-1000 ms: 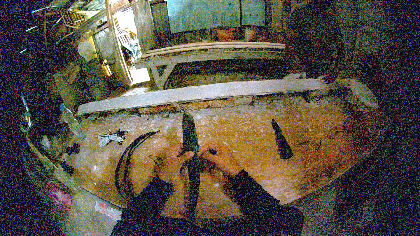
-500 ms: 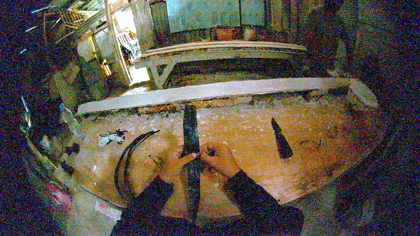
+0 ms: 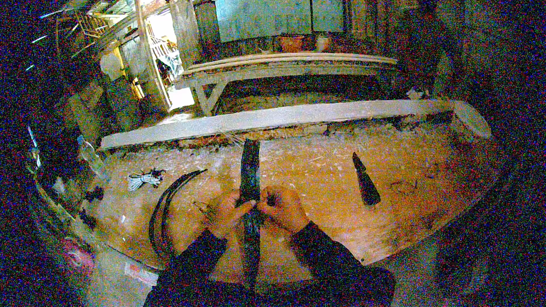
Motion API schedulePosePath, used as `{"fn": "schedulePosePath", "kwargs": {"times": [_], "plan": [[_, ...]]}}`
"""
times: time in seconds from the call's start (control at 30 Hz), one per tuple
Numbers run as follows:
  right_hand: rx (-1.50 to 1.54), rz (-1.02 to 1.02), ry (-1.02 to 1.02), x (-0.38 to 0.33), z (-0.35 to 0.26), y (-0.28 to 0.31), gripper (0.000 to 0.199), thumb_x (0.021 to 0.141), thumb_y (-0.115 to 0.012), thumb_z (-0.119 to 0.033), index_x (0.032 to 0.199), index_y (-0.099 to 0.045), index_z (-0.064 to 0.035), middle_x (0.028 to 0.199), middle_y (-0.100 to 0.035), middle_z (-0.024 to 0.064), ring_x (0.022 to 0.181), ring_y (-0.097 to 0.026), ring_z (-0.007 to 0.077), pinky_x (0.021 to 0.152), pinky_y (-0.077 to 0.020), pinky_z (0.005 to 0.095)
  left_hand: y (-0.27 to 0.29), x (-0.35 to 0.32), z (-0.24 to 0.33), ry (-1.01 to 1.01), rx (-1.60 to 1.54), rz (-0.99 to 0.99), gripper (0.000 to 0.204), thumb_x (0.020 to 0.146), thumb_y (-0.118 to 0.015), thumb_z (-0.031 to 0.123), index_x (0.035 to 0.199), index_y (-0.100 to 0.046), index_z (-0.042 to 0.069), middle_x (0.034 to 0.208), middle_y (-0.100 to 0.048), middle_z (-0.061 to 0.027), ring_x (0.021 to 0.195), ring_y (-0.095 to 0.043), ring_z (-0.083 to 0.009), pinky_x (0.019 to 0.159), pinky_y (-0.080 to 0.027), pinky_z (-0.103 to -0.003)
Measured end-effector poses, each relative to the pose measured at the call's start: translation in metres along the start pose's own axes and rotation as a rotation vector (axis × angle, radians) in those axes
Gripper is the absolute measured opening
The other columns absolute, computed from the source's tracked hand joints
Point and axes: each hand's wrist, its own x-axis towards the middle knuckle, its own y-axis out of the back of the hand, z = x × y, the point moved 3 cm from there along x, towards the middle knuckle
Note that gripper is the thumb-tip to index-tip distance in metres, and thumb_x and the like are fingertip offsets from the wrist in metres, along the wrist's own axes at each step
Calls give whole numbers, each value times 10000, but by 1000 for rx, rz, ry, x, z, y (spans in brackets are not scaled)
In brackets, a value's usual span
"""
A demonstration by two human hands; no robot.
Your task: The person handles multiple black cables on a wooden workbench, repeatedly picking up, separating, and arranging them. A coworker in the background wipes a long white object on a separate bench.
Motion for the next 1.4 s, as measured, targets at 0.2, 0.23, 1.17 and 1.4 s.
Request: {"fn": "schedulePosePath", "kwargs": {"times": [0.2, 0.23, 1.17, 1.4], "plan": [[30, 7, 89, -3, -7, -1, 118, 696, -578, -14, 632, -482, -37, 575, -483, -18, 507, -465, 47, 456, -383, 199, 0, 0, -2, -76, 139, 13, 108, 768, -562, 84, 844, -564, 7, 751, -582, -19, 651, -529, -77, 584, -437, -220], [-22, 25, 92, -3, -7, -1, 120, 696, -579, -14, 632, -480, -37, 575, -483, -18, 507, -465, 47, 454, -383, 199, -1, 0, -2, -86, 114, 13, 111, 769, -560, 85, 847, -562, 6, 750, -582, -20, 652, -530, -78, 586, -438, -222], [-489, 213, 226, 3, -3, 13, 120, 684, -603, -105, 691, -525, -15, 601, -550, 52, 513, -528, 109, 477, -430, 256, -5, 2, -14, -123, -27, -49, 158, 788, -529, 121, 905, -548, 17, 808, -553, 3, 739, -505, -72, 656, -421, -220], [41, 46, -15, 5, 4, 12, 94, 737, -566, -119, 723, -540, -30, 689, -569, 28, 583, -525, 83, 519, -441, 233, 5, 6, -24, 34, -156, 43, 128, 776, -539, 107, 869, -557, 22, 784, -562, 3, 719, -511, -77, 641, -418, -219]]}}
